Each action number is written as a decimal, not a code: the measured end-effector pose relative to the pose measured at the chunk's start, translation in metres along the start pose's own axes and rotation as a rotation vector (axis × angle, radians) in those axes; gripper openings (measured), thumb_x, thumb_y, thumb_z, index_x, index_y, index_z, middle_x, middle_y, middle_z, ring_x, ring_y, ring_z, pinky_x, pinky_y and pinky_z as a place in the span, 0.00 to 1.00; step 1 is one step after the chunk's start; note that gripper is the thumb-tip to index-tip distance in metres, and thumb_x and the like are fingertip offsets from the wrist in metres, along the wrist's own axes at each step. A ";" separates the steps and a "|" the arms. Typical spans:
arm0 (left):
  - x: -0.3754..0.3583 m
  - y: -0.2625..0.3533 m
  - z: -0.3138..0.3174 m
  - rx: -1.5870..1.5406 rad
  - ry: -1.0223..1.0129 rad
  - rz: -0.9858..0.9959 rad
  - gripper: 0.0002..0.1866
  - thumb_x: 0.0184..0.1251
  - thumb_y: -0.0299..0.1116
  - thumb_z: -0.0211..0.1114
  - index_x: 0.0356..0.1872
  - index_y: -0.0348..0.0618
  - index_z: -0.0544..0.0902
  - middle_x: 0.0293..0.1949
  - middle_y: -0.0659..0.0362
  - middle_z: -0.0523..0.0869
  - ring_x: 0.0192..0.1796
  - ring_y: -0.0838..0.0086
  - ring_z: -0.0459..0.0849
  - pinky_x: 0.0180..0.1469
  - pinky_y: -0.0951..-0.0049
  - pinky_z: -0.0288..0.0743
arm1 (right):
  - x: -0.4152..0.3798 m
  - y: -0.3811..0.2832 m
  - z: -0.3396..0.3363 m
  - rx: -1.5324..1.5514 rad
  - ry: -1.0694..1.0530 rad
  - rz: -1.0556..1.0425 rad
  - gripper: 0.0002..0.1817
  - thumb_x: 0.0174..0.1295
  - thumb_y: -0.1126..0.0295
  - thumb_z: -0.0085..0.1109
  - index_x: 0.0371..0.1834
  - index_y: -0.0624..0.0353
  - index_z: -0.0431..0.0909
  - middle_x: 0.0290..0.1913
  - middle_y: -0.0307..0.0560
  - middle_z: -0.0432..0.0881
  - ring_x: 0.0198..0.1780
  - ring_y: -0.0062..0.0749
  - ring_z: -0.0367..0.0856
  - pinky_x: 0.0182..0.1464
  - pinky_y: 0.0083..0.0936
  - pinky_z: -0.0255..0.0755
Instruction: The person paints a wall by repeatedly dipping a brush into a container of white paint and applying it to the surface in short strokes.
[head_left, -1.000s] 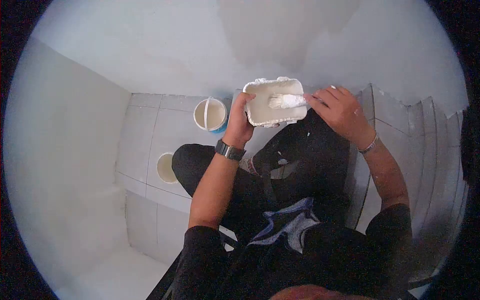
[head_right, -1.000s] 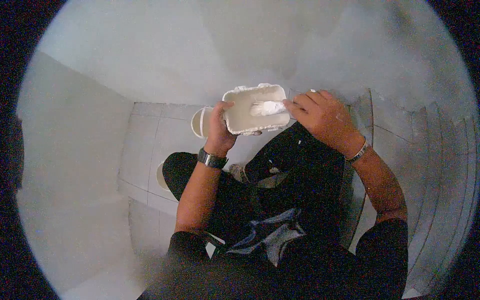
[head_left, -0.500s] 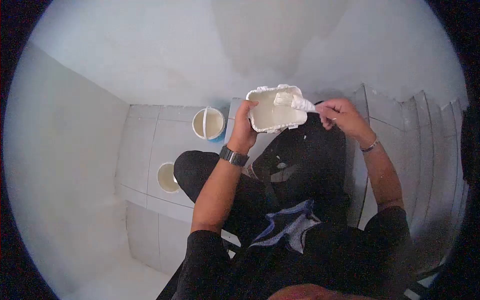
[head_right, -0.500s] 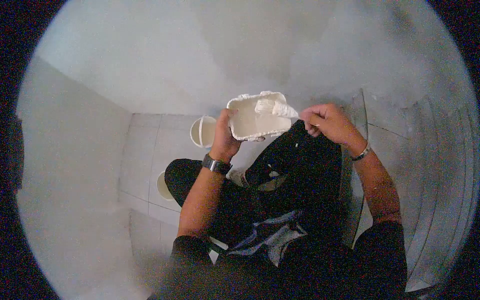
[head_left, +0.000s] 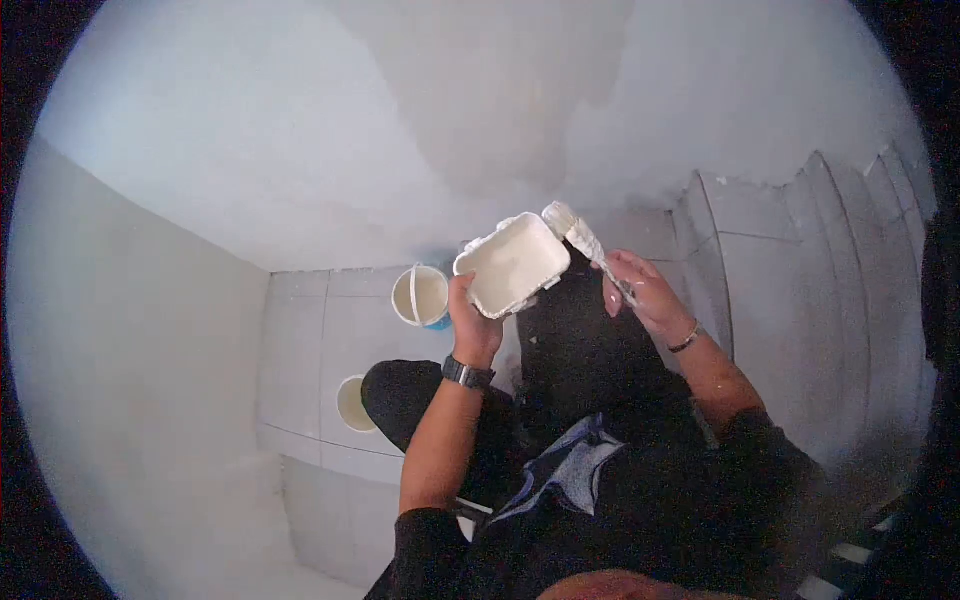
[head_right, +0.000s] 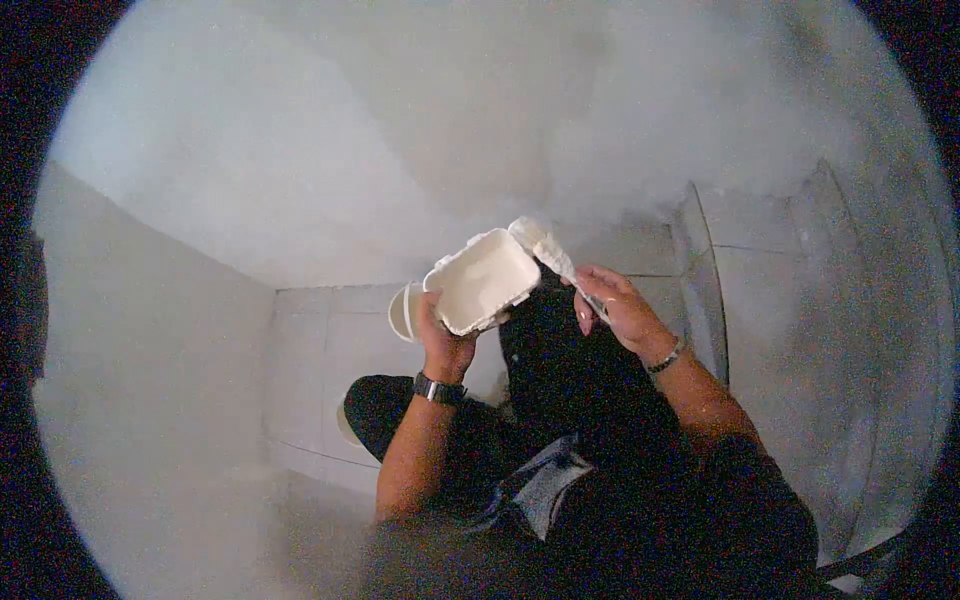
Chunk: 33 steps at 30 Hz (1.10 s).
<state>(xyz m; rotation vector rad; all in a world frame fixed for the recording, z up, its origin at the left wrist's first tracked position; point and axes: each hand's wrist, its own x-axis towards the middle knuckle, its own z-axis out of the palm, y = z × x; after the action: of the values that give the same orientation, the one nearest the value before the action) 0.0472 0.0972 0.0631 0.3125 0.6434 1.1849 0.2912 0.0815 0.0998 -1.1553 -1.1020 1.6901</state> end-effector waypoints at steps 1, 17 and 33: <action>-0.001 -0.004 0.000 -0.012 0.034 0.059 0.31 0.63 0.46 0.42 0.64 0.36 0.63 0.60 0.45 0.73 0.57 0.51 0.78 0.46 0.48 0.81 | 0.002 0.012 -0.005 0.019 0.006 -0.005 0.16 0.72 0.59 0.45 0.47 0.61 0.74 0.20 0.34 0.71 0.23 0.19 0.71 0.26 0.21 0.67; -0.003 -0.023 -0.007 -0.024 -0.022 0.277 0.32 0.62 0.49 0.44 0.65 0.43 0.63 0.61 0.48 0.72 0.59 0.50 0.76 0.47 0.41 0.78 | 0.091 0.061 -0.060 -0.130 0.557 -0.258 0.15 0.69 0.61 0.49 0.43 0.62 0.79 0.21 0.35 0.71 0.20 0.17 0.66 0.22 0.19 0.62; -0.006 -0.026 0.007 -0.007 0.033 0.331 0.33 0.61 0.50 0.44 0.65 0.44 0.63 0.61 0.48 0.73 0.58 0.49 0.77 0.44 0.41 0.79 | 0.116 0.174 -0.112 -0.105 0.668 0.061 0.15 0.66 0.62 0.53 0.35 0.64 0.80 0.17 0.37 0.73 0.16 0.22 0.71 0.20 0.22 0.66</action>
<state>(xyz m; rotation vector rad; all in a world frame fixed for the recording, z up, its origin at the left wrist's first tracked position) 0.0702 0.0830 0.0562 0.4054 0.6310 1.5110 0.3440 0.1599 -0.1176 -1.6689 -0.7366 1.1477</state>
